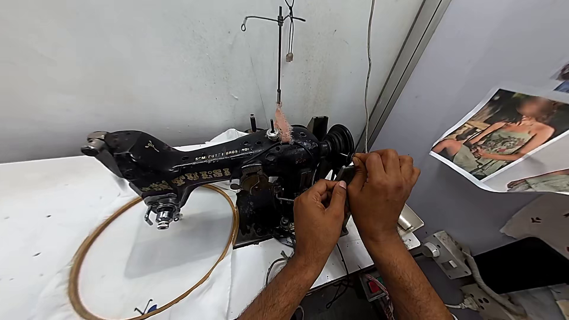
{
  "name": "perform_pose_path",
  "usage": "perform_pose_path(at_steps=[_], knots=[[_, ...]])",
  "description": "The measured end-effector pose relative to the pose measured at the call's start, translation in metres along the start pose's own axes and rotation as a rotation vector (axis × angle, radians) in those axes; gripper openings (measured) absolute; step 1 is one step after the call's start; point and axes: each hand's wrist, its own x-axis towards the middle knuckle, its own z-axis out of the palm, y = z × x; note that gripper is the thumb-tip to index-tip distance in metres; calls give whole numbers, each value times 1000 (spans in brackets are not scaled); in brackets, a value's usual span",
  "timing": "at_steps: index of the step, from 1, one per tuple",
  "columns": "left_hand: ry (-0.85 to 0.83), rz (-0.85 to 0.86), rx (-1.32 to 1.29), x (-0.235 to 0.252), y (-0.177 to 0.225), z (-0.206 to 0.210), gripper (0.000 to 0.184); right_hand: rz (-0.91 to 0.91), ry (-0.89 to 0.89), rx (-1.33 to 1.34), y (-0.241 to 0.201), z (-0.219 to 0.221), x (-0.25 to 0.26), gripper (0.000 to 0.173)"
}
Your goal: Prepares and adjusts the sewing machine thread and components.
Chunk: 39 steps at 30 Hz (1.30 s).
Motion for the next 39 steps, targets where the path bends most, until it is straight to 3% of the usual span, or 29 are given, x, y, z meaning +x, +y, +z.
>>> perform_pose_path(at_steps=[39], knots=[[-40, 33, 33, 4, -3, -5, 22, -43, 35, -10, 1, 3, -2, 18]])
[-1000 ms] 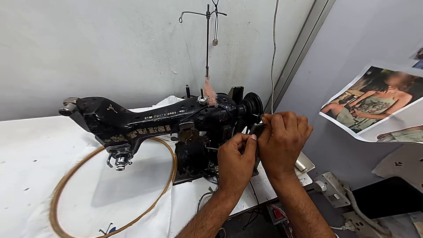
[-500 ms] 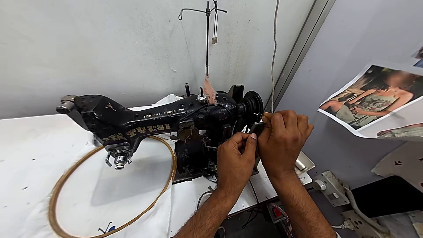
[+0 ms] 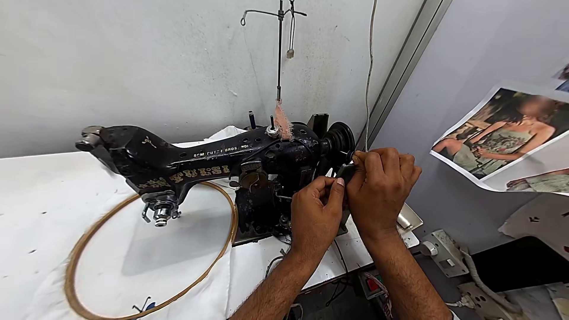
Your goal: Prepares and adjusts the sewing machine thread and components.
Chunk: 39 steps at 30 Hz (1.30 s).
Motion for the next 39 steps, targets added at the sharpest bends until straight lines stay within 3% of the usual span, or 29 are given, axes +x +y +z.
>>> perform_pose_path(at_steps=[39], knots=[[12, 2, -9, 1, -6, 1, 17, 2, 12, 7, 0, 1, 0, 18]])
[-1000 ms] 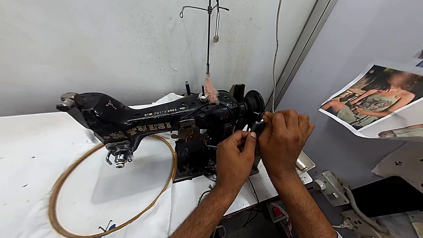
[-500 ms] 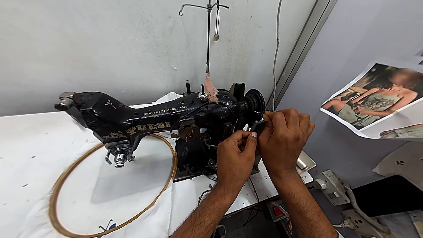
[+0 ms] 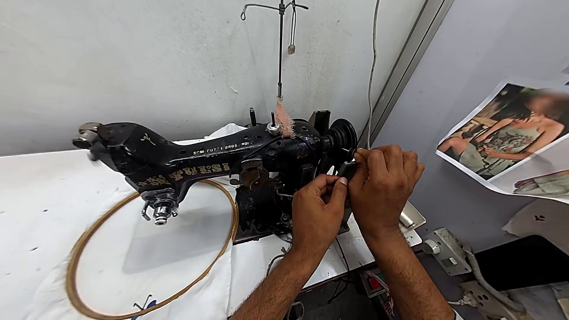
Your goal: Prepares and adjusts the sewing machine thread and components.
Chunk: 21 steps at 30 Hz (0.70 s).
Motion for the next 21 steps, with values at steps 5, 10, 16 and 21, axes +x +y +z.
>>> perform_pose_path(at_steps=[5, 10, 16, 21], knots=[[-4, -5, -1, 0, 1, 0, 17, -3, 3, -5, 0, 1, 0, 18], [-10, -11, 21, 0, 4, -1, 18, 1, 1, 5, 0, 0, 0, 18], [-15, -5, 40, 0, 2, -3, 18, -2, 4, 5, 0, 0, 1, 18], [-4, -8, 24, 2, -1, -2, 17, 0, 2, 3, 0, 0, 1, 18]])
